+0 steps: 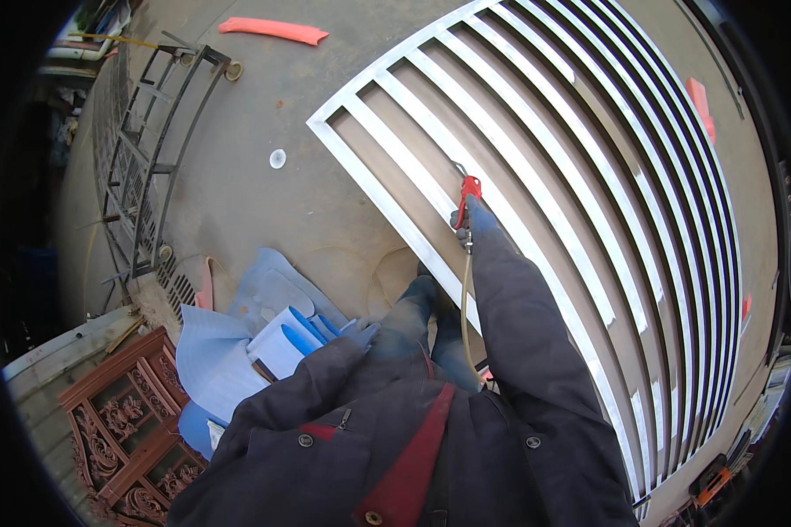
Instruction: The person uses a red spray gun to apply white paint to a large metal grate lying on the floor. They move systematically along the horizontal bars, spraying each section and occasionally stepping around the object to reach different areas.
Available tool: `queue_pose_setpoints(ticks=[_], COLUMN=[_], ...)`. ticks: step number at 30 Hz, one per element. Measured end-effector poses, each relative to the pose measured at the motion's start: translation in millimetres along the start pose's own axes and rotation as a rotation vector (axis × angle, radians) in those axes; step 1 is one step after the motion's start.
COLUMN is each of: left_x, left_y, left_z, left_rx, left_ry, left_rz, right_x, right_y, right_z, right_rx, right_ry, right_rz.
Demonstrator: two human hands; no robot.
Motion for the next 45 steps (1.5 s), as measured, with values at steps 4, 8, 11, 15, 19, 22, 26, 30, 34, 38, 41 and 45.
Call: queue_pose_setpoints(ticks=[4, 8, 11, 15, 19, 22, 26, 30, 34, 38, 41, 45], left_x=[5.2, 17.8, 22.9, 33.7, 47.1, 58.6, 72.6, 83.4, 77.1, 63.7, 52.3, 37.2], left_y=[8.8, 10.0, 10.1, 15.7, 12.5, 10.6, -3.7, -5.1, 16.6, 36.6, 40.7, 44.5], left_z=[1.4, 3.3, -6.4, -19.7, -19.0, -18.5, -13.5, 12.1, 35.6, 59.7, 69.8, 79.0], left_rx=[-0.001, -0.161, -0.11, -0.099, -0.09, -0.044, -0.153, -0.191, -0.071, -0.074, 0.058, 0.184], left_ry=[0.01, -0.003, -0.02, -0.009, -0.02, -0.043, -0.046, -0.107, -0.148, -0.158, -0.143, -0.162], left_rz=[0.016, -0.055, -0.127, -0.083, -0.082, 0.003, -0.07, -0.083, -0.048, -0.069, -0.072, 0.052], right_x=[-0.7, -5.1, -3.4, -17.4, -37.0, -40.0, -47.4, -118.3, -229.6, -238.7, -168.6, -116.2], right_y=[10.3, -1.1, -22.2, -54.9, -74.6, -56.2, 33.5, 179.9, 323.6, 380.1, 332.9, 242.7], right_z=[-34.2, 6.1, 41.4, 82.7, 108.3, 92.9, -21.4, -202.8, -298.7, -263.2, -196.2, -83.8], right_rx=[0.099, -0.078, -0.02, 0.041, -0.139, -0.216, -0.123, 0.132, 0.528, 0.481, 0.023, -0.265], right_ry=[0.14, -0.243, -0.08, -0.169, -0.182, -0.202, -0.131, 0.282, 0.779, 0.54, 0.18, 0.032], right_rz=[0.057, 0.003, -0.004, -0.059, -0.182, -0.154, -0.067, -0.054, 0.183, 0.408, 0.065, -0.138])
Point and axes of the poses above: each hand's wrist, its own x-axis towards the middle knuckle, its own z-axis out of the palm, y = z × x, the point moved 4 cm from there along x, towards the middle knuckle, and after that the axes turned 6 degrees about y, right-handed, at the moved point
